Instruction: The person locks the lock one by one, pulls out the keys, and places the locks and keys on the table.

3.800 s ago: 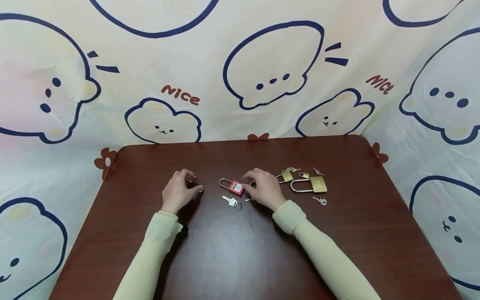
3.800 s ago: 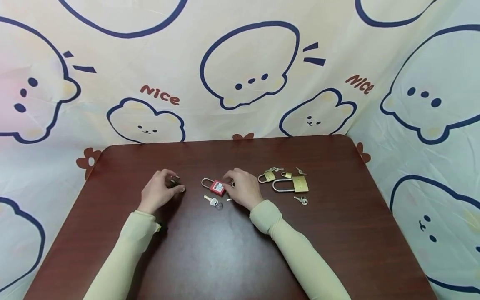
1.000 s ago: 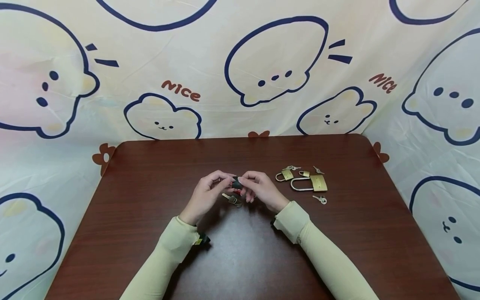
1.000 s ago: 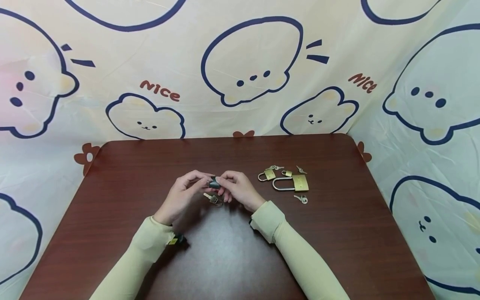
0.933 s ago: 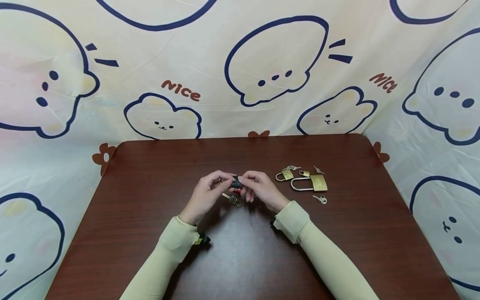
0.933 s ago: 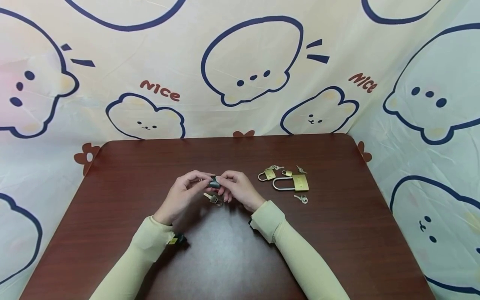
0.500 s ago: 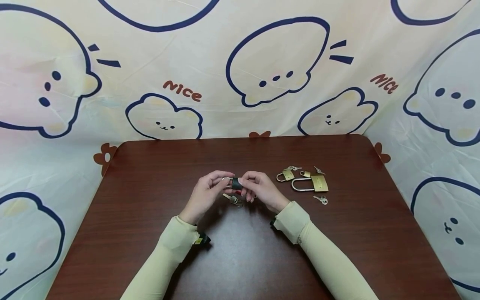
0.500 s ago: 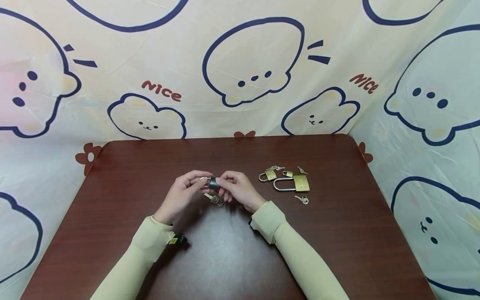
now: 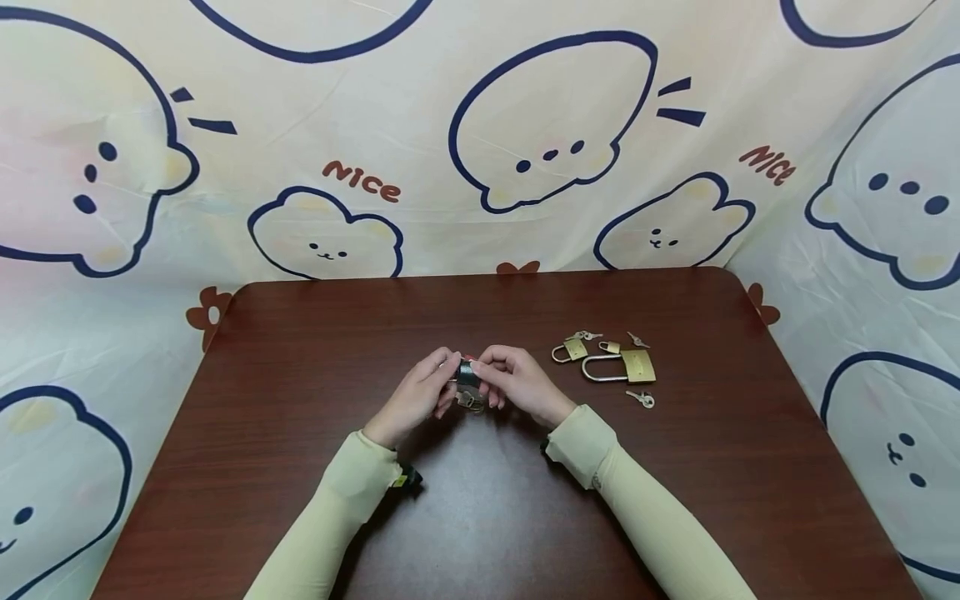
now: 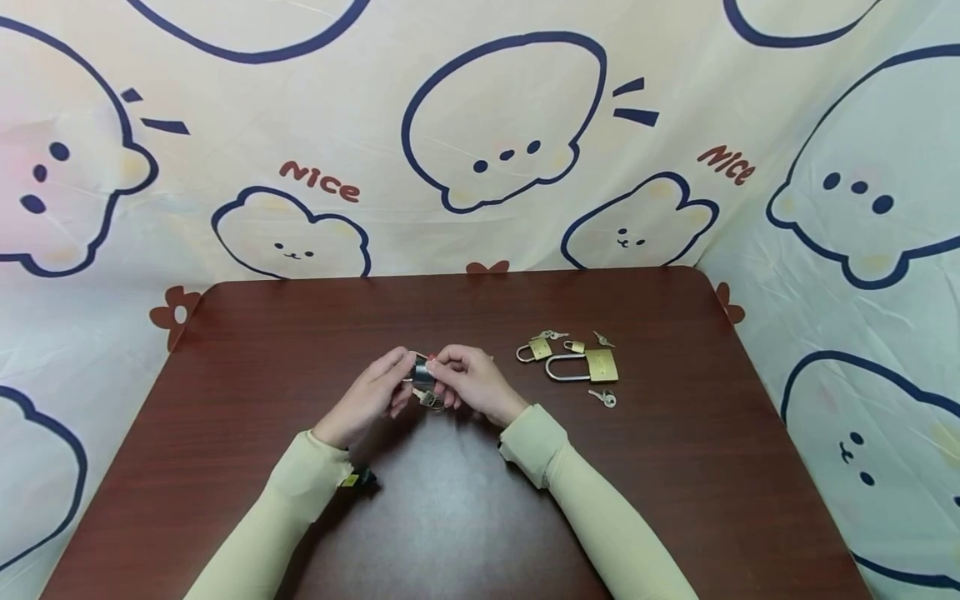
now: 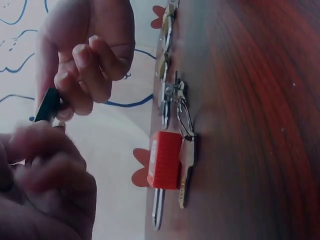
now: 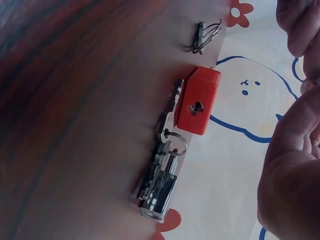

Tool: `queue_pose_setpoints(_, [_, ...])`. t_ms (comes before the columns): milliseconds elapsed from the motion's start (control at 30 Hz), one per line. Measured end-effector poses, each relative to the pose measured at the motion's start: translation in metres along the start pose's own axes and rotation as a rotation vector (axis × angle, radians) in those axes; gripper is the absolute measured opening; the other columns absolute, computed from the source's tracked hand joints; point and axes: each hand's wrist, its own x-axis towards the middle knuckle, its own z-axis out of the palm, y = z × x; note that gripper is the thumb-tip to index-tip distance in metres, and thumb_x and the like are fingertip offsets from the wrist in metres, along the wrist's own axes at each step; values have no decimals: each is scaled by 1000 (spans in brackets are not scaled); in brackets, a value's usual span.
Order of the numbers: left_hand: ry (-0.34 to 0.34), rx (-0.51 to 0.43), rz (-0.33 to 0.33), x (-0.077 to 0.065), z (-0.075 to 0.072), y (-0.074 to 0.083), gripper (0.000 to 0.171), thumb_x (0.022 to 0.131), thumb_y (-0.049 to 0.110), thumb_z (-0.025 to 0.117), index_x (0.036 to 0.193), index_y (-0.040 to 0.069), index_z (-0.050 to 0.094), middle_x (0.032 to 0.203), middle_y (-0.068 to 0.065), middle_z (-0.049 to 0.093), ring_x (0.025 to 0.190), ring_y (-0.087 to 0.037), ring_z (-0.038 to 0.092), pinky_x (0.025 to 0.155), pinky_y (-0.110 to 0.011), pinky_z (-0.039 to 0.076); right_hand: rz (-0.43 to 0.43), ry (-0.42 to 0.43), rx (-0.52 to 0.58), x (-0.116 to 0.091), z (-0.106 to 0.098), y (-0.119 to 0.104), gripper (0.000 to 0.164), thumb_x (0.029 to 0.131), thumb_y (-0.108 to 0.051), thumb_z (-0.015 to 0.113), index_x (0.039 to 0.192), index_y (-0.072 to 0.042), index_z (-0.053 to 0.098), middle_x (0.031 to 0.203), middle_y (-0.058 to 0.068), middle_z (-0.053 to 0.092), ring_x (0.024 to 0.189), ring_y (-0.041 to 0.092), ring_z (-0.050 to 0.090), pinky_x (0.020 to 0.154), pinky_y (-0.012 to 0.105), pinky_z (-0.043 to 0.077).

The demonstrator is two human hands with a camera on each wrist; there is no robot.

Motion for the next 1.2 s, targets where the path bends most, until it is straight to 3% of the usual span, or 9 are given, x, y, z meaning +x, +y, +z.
queue_pose_setpoints(100, [2,-15,-25,1,-4,-3,55,105,47,36,99,-7,48,50,6,35,41,-11,31,39,-21,27,7,4,-36,0,2,0,27,98,-17,59,94,10,58,65,9,63,48,12,54,43,24,46])
queue_pose_setpoints(233, [8,13,-20,1,-6,-3,46,107,35,34,100,-6,52,52,8,33,42,-6,28,40,-18,22,11,5,-74,2,5,-2,23,97,-15,61,93,7,59,68,21,64,48,14,55,43,27,46])
queue_pose_setpoints(400, [123,98,67,0,-1,1,36,107,25,36,91,-3,51,61,3,36,50,-11,34,47,-18,28,-15,2,-130,5,8,-7,18,96,-8,60,95,10,60,74,37,63,49,24,57,42,24,47])
queue_pose_setpoints(500, [196,152,130,1,5,2,36,107,24,37,90,-6,51,66,-6,40,57,-17,39,52,-21,31,-20,2,-145,6,9,-9,14,96,-7,60,91,6,61,69,29,64,50,26,59,43,27,51])
queue_pose_setpoints(633, [272,194,166,2,13,0,41,107,31,38,89,-4,50,70,-11,42,64,-22,43,57,-25,34,-41,-11,-126,5,9,-8,16,96,-12,62,88,3,61,64,13,64,50,22,60,46,43,55])
queue_pose_setpoints(700, [301,209,176,3,16,0,42,107,35,38,87,0,49,71,-8,42,66,-22,44,58,-26,35,-59,-17,-112,3,9,-7,18,96,-13,62,87,3,60,64,11,64,50,21,61,45,41,55])
queue_pose_setpoints(900, [324,201,179,5,25,2,38,107,35,36,82,8,46,70,-4,42,66,-19,44,58,-27,34,-91,-10,-110,-3,5,-14,16,95,-11,62,85,1,60,64,19,65,50,22,60,43,35,51])
queue_pose_setpoints(1033, [330,228,198,4,32,6,37,107,35,36,83,9,48,71,-6,47,66,-18,46,57,-27,36,-95,-4,-109,-7,3,-19,16,96,-8,61,87,6,60,68,31,64,51,25,60,43,32,50])
queue_pose_setpoints(1200, [316,293,210,4,34,8,35,107,32,37,84,8,49,71,-14,52,65,-20,48,57,-28,38,-107,-18,-141,-17,1,-35,18,96,-5,58,90,12,59,71,35,64,54,34,61,46,40,54])
